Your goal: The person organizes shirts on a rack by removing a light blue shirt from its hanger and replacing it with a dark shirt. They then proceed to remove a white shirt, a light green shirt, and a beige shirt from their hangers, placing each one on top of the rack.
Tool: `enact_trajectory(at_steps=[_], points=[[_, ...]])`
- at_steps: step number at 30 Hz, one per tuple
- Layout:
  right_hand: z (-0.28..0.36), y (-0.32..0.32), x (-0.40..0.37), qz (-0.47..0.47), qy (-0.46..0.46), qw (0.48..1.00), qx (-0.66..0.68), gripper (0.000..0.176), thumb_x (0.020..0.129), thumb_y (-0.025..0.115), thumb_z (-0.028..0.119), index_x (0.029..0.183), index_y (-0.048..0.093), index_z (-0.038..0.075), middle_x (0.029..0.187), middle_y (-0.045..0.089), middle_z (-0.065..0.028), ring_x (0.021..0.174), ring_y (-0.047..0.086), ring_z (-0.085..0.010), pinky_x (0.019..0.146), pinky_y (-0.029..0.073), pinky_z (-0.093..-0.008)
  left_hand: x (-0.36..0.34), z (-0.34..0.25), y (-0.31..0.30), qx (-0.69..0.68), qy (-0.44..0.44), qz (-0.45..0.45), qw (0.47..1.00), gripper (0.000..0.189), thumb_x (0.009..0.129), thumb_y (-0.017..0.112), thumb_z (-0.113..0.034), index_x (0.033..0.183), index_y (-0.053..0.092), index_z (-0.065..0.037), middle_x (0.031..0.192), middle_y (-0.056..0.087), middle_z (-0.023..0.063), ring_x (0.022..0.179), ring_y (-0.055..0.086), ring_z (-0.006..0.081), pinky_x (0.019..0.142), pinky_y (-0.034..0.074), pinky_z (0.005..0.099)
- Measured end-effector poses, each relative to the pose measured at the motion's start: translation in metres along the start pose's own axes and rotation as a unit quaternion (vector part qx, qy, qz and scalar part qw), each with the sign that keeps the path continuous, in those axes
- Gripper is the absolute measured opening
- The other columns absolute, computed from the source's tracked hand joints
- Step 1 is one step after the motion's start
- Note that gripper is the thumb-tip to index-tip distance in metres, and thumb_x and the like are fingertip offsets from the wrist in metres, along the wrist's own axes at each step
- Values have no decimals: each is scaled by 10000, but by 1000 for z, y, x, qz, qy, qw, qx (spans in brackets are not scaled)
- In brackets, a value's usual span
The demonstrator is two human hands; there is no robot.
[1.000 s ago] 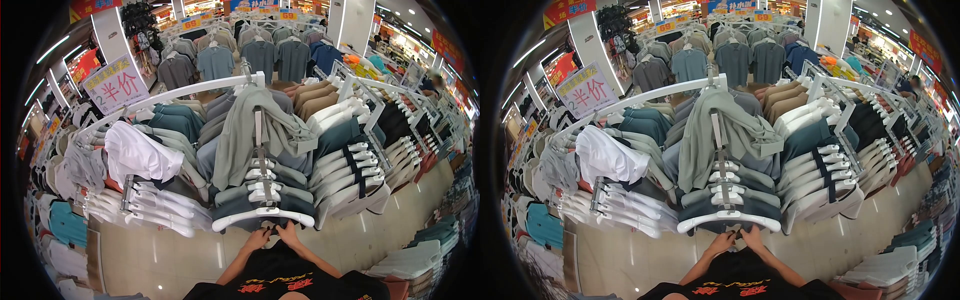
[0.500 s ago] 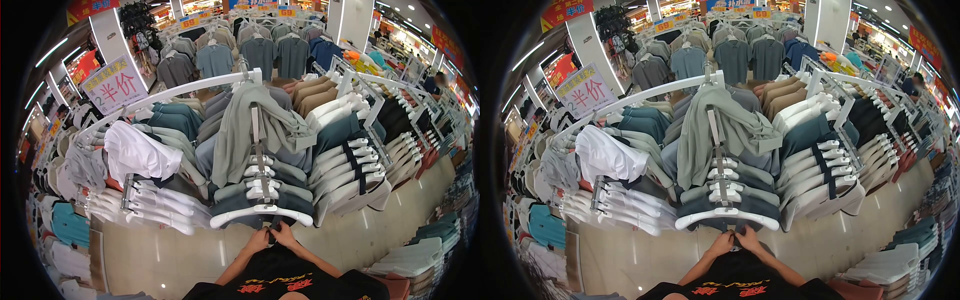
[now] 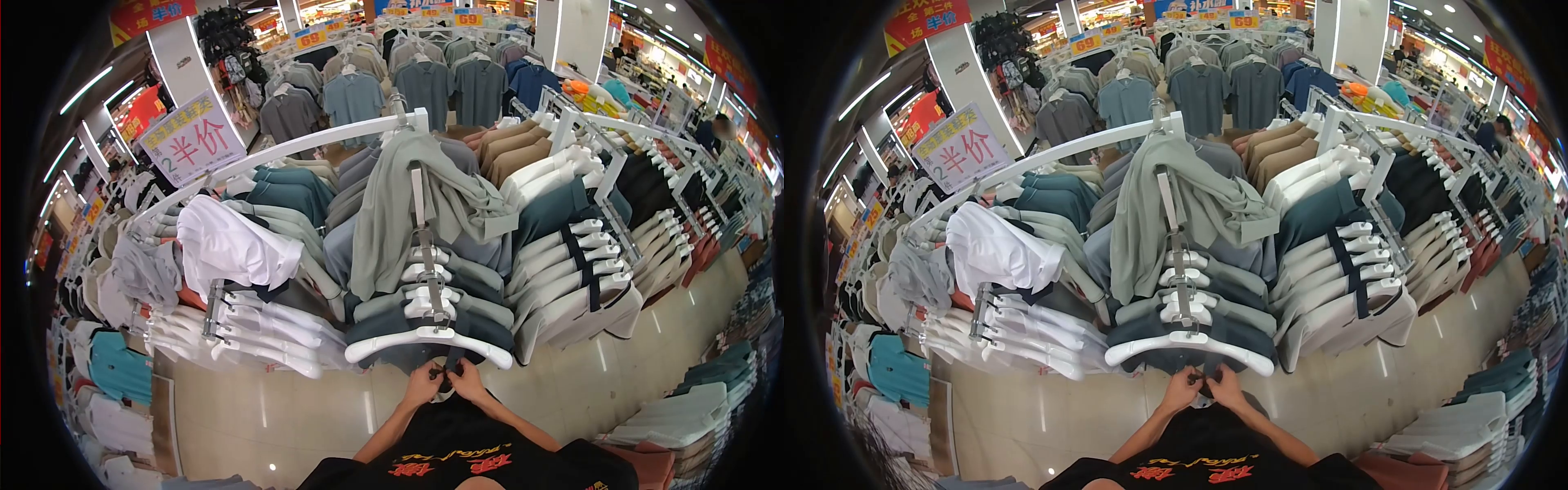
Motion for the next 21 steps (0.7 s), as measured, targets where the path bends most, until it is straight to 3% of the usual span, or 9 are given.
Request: enact_trajectory(at_steps=[4, 5, 8, 9, 12, 14, 16, 19, 21], points=[[-4, -16, 3, -38, 40, 998, 25, 213, 892, 652, -6, 1087, 586, -58, 843, 678, -116, 676, 671, -165, 577, 525, -320, -5, 15, -15, -69, -67, -49, 994, 134, 966, 682, -150, 1013, 702, -27, 745, 726, 121, 605, 682, 163, 576, 513, 330], [-11, -20, 8, -44, 26, 998, 27, 215, 894, 655, -2, 1089, 579, -54, 842, 672, -111, 670, 668, -164, 575, 525, -316, -3, 31, -24, -110, -47, -99, 988, 127, 992, 655, -145, 1000, 710, -30, 689, 711, 98, 553, 632, 119, 529, 472, 299], [-18, -25, 10, -42, 2, 999, -5, 228, 908, 655, 9, 1106, 553, -43, 846, 656, -97, 657, 655, -153, 574, 527, -300, -8, 37, -48, -90, -57, -117, 987, 145, 999, 646, -139, 1049, 724, -27, 725, 729, 89, 582, 650, 126, 555, 493, 301], [6, -25, 1, -13, 42, 997, 64, 259, 941, 695, 82, 1115, 539, -29, 854, 657, -89, 687, 662, -144, 582, 531, -287, -10, 27, -43, -88, -55, -76, 992, 160, 1002, 649, -145, 1077, 727, -28, 754, 737, 85, 612, 660, 124, 575, 502, 296], [36, -17, -18, 99, 122, 983, 93, 324, 972, 729, 192, 1127, 535, -17, 884, 671, -91, 731, 672, -141, 606, 542, -288, -26, -38, -38, -79, -28, 64, 994, 206, 1011, 653, -153, 1152, 733, -27, 841, 758, 75, 708, 688, 119, 641, 529, 281], [50, -19, -27, 200, 109, 973, 30, 317, 997, 721, 260, 1123, 583, 3, 906, 689, -75, 763, 677, -130, 651, 551, -283, -41, -89, -31, -71, 13, 188, 980, 226, 1017, 651, -142, 1190, 731, -20, 897, 764, 68, 780, 704, 119, 695, 545, 271], [86, -32, -35, 306, 103, 946, -2, 262, 1009, 701, 236, 1111, 613, 12, 907, 694, -62, 761, 675, -123, 674, 550, -276, -42, -139, -59, -100, 68, 131, 984, 218, 1017, 651, -124, 1186, 733, -14, 913, 760, 71, 817, 708, 121, 729, 548, 269], [173, -76, -19, 298, 51, 947, 105, 206, 986, 720, 207, 1049, 650, 23, 848, 705, -42, 736, 677, -120, 652, 524, -267, -30, -191, -123, -80, 129, -26, 988, 190, 1011, 644, -70, 1158, 738, 5, 919, 751, 66, 839, 710, 122, 760, 549, 269], [213, -117, 11, 158, -16, 981, 114, 160, 993, 704, 162, 1064, 658, 26, 835, 695, -20, 732, 664, -106, 658, 513, -249, -14, -216, -165, 2, 196, -164, 967, 168, 986, 665, -56, 1123, 743, 3, 984, 761, 92, 855, 720, 163, 757, 552, 281]])
Point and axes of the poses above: each hand's wrist, its own x-axis towards the middle knuckle, its own y-axis out of the palm, z = x × y, the point moved 10 cm from there along x, towards the middle knuckle
